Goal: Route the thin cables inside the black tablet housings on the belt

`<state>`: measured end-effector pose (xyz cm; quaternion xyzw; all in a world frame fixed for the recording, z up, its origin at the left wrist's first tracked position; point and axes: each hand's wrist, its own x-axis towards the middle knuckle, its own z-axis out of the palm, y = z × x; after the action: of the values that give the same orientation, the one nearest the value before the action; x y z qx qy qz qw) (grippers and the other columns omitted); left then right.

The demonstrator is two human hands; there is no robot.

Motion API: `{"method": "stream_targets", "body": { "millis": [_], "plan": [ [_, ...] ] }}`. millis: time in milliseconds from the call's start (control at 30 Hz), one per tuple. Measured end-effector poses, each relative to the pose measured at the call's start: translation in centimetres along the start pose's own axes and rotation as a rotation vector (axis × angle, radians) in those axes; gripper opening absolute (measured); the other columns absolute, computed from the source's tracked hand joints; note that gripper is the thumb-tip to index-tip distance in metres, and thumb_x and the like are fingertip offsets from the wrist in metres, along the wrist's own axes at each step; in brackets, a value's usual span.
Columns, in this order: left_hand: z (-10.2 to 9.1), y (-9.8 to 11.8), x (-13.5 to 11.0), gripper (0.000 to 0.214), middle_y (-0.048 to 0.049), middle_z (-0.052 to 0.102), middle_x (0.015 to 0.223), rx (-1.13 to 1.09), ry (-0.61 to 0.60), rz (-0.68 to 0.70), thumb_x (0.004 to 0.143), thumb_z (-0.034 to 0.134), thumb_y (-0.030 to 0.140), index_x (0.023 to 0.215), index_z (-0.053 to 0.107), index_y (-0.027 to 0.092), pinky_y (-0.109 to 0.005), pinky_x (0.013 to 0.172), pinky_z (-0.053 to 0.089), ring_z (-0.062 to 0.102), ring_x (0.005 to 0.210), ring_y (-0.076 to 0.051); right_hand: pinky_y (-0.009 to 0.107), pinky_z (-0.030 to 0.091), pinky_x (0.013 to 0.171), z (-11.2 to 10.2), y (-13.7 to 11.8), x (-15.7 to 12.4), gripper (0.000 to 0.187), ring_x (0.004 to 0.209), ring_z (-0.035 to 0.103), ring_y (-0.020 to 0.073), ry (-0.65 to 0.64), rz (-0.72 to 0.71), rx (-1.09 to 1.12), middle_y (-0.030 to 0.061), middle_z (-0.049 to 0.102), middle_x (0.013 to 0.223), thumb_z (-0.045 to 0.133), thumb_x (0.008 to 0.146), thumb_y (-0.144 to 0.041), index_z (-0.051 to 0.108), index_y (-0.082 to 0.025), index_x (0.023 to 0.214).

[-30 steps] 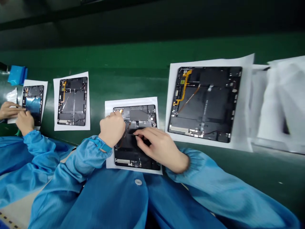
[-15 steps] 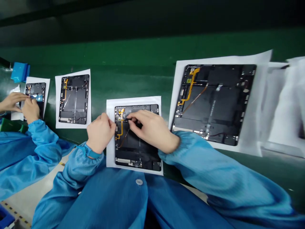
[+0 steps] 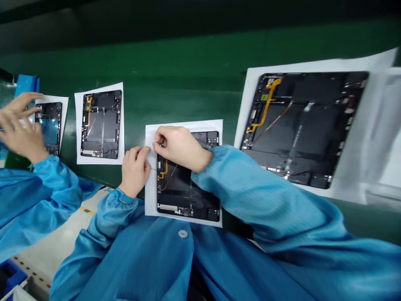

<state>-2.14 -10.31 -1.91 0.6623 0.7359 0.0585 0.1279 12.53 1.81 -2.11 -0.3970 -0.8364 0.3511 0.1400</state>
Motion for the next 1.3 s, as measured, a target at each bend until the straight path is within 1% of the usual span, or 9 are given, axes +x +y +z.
{"method": "stream_targets", "body": {
  "millis": [67,133,233,333,467,667,800,967,1300],
  "plan": [
    [-0.2,-0.1,0.4,0.039,-0.0117,0.065,0.125,-0.036,-0.049,0.096,0.09,0.047,0.006,0.12,0.067,0.019,-0.038,0.1,0.044,0.057,0.114,-0.025,0.027,0.045,0.071,-0.2,0.4,0.0,0.007,0.069,0.063,0.0158,-0.033,-0.03,0.115,0.0022,0.069,0.076,0.06,0.081,-0.013,0.06,-0.019,0.081],
    [-0.4,0.1,0.7,0.03,-0.0086,0.069,0.117,-0.07,-0.102,0.134,0.09,0.049,0.008,0.108,0.07,0.02,-0.037,0.096,0.044,0.058,0.11,-0.024,0.026,0.045,0.069,-0.5,0.8,-0.1,0.008,0.064,0.061,0.014,-0.068,-0.061,0.19,-0.0004,0.067,0.071,0.06,0.078,-0.011,0.059,-0.02,0.079],
    [-0.8,0.6,1.1,0.016,-0.0064,0.071,0.111,-0.115,-0.122,0.098,0.092,0.056,0.017,0.101,0.069,0.02,-0.037,0.094,0.043,0.058,0.107,-0.024,0.024,0.046,0.068,-1.0,1.4,-0.5,0.011,0.063,0.061,0.0128,-0.133,-0.123,0.229,-0.0015,0.068,0.072,0.06,0.077,-0.009,0.061,-0.02,0.079],
    [-0.9,1.2,1.4,0.012,-0.0064,0.07,0.109,-0.117,-0.127,0.042,0.094,0.06,0.026,0.099,0.069,0.021,-0.038,0.093,0.042,0.058,0.106,-0.025,0.024,0.046,0.069,-1.1,1.8,-1.0,0.012,0.064,0.063,0.0128,-0.201,-0.151,0.209,-0.0011,0.07,0.074,0.063,0.078,-0.008,0.066,-0.019,0.082],
    [-1.1,1.9,2.0,0.01,-0.0072,0.066,0.108,-0.08,-0.166,-0.04,0.092,0.061,0.026,0.097,0.067,0.021,-0.039,0.091,0.041,0.057,0.107,-0.026,0.025,0.045,0.07,-1.2,2.2,-1.3,0.013,0.067,0.063,0.0134,-0.251,-0.166,0.151,-0.0005,0.071,0.076,0.067,0.08,-0.007,0.069,-0.019,0.085],
    [-2.0,2.1,2.9,0.007,-0.0072,0.062,0.108,-0.08,-0.24,-0.049,0.092,0.061,0.025,0.096,0.065,0.021,-0.041,0.091,0.041,0.056,0.109,-0.028,0.026,0.043,0.072,-1.6,2.1,-0.9,0.022,0.07,0.062,0.0145,-0.279,-0.209,0.053,0.0005,0.072,0.079,0.06,0.08,-0.001,0.07,-0.02,0.085],
    [-2.6,1.8,3.4,0.007,-0.0074,0.063,0.108,-0.078,-0.296,-0.036,0.093,0.061,0.027,0.095,0.065,0.021,-0.041,0.089,0.041,0.056,0.108,-0.029,0.028,0.044,0.074,-1.7,1.4,-0.4,0.021,0.078,0.066,0.0176,-0.297,-0.227,-0.03,0.0051,0.074,0.088,0.058,0.084,-0.001,0.069,-0.017,0.093],
    [-3.0,1.5,3.8,0.009,-0.0084,0.064,0.108,-0.066,-0.322,-0.012,0.094,0.06,0.028,0.094,0.064,0.02,-0.042,0.088,0.042,0.056,0.107,-0.029,0.031,0.043,0.074,-1.8,0.5,-0.1,0.021,0.081,0.066,0.0194,-0.297,-0.264,-0.112,0.0068,0.073,0.09,0.056,0.087,0.0,0.068,-0.016,0.093],
    [-3.4,2.0,4.8,0.008,-0.0085,0.067,0.106,-0.035,-0.36,-0.041,0.092,0.063,0.026,0.09,0.067,0.019,-0.042,0.088,0.044,0.06,0.105,-0.029,0.031,0.043,0.074,-1.8,0.5,-0.4,0.02,0.083,0.066,0.0196,-0.274,-0.273,-0.126,0.0069,0.072,0.091,0.056,0.09,-0.001,0.069,-0.016,0.093]
  ]
}}
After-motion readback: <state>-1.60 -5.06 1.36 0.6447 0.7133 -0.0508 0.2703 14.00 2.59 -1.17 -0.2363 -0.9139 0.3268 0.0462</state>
